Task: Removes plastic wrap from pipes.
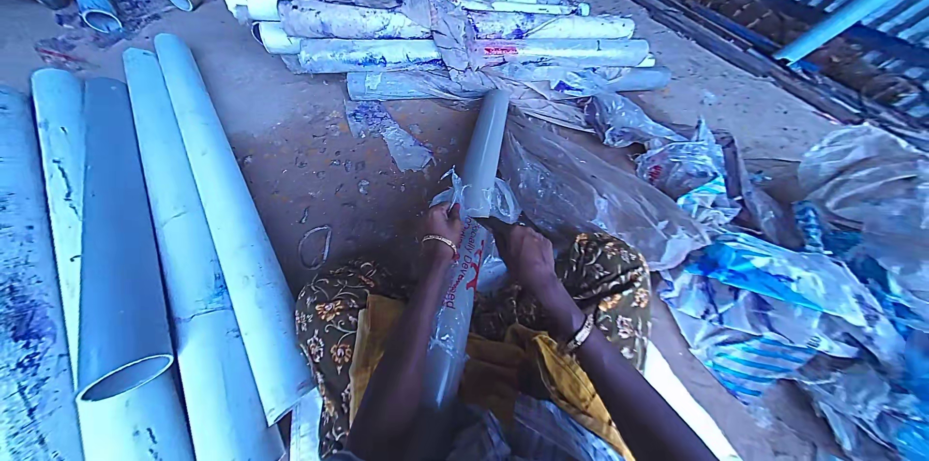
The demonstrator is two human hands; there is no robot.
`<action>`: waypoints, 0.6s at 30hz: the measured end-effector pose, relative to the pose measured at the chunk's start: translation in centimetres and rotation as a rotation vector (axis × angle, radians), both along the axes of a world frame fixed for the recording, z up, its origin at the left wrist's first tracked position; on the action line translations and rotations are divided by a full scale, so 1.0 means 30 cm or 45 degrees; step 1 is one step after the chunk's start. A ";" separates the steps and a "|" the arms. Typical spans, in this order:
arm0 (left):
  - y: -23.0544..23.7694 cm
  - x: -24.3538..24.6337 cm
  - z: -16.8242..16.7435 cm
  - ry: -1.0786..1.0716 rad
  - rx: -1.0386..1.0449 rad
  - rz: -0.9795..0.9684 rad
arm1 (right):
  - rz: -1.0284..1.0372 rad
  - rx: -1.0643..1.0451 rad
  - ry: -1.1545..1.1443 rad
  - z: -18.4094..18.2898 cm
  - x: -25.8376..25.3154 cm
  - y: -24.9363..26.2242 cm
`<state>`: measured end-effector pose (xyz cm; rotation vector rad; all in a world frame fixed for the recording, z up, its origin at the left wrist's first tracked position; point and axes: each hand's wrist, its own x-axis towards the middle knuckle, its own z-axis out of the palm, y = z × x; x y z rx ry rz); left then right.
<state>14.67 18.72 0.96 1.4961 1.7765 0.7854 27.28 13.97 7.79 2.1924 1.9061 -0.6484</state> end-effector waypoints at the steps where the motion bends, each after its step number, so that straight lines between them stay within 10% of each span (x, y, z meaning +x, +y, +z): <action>1: -0.003 0.001 0.001 -0.005 0.003 0.004 | -0.029 0.009 -0.012 0.004 -0.006 0.029; 18: -0.021 -0.026 0.007 -0.092 0.056 0.218 | -0.013 0.000 -0.040 0.015 -0.066 0.062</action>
